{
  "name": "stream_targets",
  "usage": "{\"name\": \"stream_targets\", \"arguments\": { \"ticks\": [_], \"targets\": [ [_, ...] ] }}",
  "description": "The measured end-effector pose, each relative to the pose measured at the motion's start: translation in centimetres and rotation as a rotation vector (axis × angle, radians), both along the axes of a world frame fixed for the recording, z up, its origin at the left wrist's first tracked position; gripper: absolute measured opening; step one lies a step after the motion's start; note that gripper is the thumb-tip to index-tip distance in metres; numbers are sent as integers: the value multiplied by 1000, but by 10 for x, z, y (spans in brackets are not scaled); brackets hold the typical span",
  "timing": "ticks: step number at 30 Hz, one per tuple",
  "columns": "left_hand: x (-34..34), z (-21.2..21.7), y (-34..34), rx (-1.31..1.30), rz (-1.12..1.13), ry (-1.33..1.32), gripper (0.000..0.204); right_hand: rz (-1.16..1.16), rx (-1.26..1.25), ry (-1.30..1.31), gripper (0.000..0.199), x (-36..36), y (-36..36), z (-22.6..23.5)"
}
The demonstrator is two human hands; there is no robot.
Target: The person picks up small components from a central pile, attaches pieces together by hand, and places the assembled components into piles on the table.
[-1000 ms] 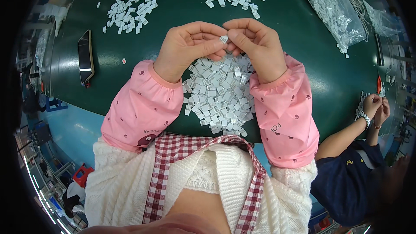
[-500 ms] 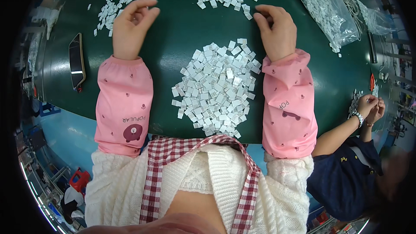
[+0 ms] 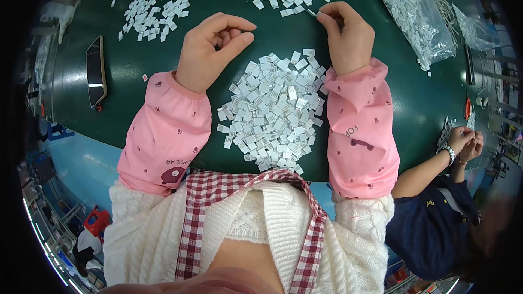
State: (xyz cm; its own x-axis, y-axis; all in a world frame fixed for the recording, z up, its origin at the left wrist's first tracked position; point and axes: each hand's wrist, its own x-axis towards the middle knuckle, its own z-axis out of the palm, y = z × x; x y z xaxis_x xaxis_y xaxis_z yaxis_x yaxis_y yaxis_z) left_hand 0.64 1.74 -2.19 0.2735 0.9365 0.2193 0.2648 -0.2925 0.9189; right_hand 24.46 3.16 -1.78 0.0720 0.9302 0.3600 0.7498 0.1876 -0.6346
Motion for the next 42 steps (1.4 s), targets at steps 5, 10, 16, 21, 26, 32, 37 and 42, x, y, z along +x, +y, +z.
{"name": "stream_targets", "arguments": {
  "ticks": [5,10,16,21,26,32,37,42],
  "targets": [
    [6,-4,-3,-95,-31,-143,17,178,-306,731,17,-13,-9,12],
    [14,2,-7,-202,-100,-341,20,274,-472,854,21,-37,-31,35],
    [7,11,-9,-477,-131,-450,18,293,-515,869,21,-49,-41,37],
    [5,11,-7,-674,-119,-490,21,297,-535,882,25,-51,-41,31],
    [4,9,-6,-695,-131,-535,21,331,-536,826,27,-49,-40,28],
    [4,6,-6,-702,-137,-525,22,330,-524,812,26,-49,-41,26],
    [5,7,-6,-707,-141,-533,22,307,-520,808,26,-49,-42,26],
    [-1,8,-3,-719,-134,-562,20,285,-434,736,24,-46,-39,26]
  ]
}}
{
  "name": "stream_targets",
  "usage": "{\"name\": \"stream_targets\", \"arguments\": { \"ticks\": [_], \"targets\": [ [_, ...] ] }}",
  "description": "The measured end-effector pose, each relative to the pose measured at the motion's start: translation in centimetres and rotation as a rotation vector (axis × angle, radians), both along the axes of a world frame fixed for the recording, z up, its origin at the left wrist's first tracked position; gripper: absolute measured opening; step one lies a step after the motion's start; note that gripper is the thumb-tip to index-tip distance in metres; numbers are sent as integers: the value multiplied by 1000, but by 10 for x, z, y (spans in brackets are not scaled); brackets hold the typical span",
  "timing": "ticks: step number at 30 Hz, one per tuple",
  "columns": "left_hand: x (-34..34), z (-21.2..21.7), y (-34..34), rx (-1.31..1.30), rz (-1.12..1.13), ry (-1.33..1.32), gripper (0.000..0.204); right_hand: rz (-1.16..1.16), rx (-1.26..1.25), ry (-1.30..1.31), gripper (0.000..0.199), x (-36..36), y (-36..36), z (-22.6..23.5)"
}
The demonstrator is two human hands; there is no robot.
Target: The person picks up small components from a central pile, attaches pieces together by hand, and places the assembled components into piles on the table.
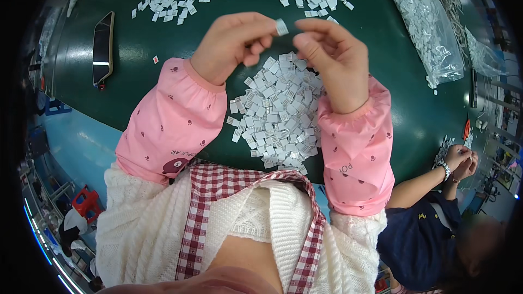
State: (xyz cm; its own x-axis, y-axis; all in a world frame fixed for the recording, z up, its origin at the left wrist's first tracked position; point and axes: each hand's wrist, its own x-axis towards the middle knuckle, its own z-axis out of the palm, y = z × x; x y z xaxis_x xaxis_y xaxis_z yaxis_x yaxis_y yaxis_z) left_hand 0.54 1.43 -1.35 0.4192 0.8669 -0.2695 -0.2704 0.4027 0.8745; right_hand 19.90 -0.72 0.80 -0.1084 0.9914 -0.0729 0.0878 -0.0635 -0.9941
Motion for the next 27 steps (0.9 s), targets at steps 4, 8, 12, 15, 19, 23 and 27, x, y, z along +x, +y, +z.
{"name": "stream_targets", "arguments": {
  "ticks": [4,8,12,15,19,23,27],
  "targets": [
    [-25,-1,15,-84,412,-451,19,-250,200,-225,18,35,22,-13],
    [-38,-9,22,-140,612,-663,28,-314,290,-558,16,56,33,-28],
    [-31,-7,16,-96,533,-548,32,-220,425,-845,17,40,36,-30],
    [-23,-4,11,-98,455,-448,31,-188,400,-905,16,38,39,-30],
    [-10,-1,7,-30,328,-218,29,-189,416,-925,14,38,39,-29],
    [-2,0,0,168,158,100,22,-154,350,-732,10,27,32,-18],
    [7,-6,-6,412,93,230,22,37,189,-294,10,17,17,1]
  ]
}}
